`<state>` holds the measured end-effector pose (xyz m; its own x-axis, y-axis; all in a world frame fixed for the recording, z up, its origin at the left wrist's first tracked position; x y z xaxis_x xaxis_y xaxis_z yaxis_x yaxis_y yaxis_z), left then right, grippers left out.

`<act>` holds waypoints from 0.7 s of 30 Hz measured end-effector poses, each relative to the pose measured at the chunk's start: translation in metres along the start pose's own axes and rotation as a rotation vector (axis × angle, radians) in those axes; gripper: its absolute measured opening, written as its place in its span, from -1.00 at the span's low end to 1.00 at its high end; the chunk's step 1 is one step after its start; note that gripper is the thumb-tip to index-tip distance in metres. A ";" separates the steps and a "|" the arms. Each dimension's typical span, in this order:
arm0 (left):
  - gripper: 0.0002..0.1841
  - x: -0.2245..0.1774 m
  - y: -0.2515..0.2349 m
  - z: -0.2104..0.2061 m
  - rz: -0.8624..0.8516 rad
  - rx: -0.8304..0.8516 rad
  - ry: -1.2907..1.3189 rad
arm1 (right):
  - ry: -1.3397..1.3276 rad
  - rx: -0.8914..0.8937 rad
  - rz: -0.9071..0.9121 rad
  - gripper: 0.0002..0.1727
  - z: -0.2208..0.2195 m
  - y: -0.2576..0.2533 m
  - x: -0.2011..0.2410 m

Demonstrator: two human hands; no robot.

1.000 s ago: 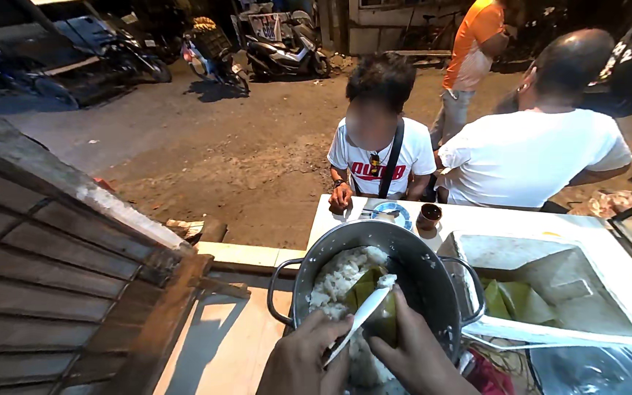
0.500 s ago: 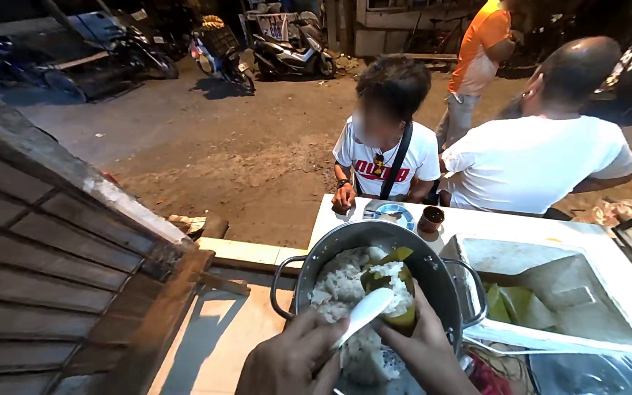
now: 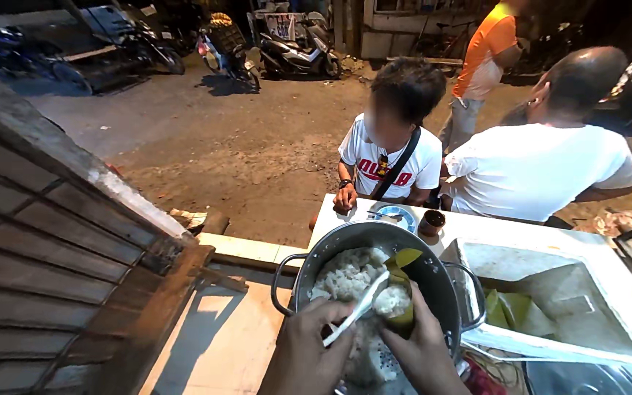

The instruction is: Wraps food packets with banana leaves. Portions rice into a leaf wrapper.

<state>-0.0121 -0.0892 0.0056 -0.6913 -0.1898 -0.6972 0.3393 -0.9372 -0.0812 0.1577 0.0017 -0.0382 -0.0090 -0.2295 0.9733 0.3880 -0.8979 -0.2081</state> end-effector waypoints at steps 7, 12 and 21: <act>-0.79 -0.002 -0.002 0.039 -0.017 -0.090 -0.021 | -0.332 -0.065 -0.193 0.01 0.001 0.000 0.006; -0.74 -0.024 0.000 0.049 -0.153 -0.023 -0.216 | -0.275 -0.042 -0.057 0.09 0.000 0.002 0.009; -0.66 -0.055 -0.005 0.032 -0.382 0.236 -0.466 | -0.125 -0.077 -0.062 -0.05 0.000 0.002 0.007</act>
<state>0.0038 -0.0835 0.0678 -0.9580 0.1123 -0.2637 -0.0980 -0.9929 -0.0667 0.1588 -0.0016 -0.0318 0.0860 -0.1285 0.9880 0.3187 -0.9360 -0.1494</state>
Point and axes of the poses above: each hand's wrist, its own y-axis away from the middle knuckle, its own z-axis out of the back of the hand, x = y × z, the point moved 2 cm from there along -y, towards the middle knuckle, and after that the axes turned 12 degrees about -y, right-handed, at the moved point
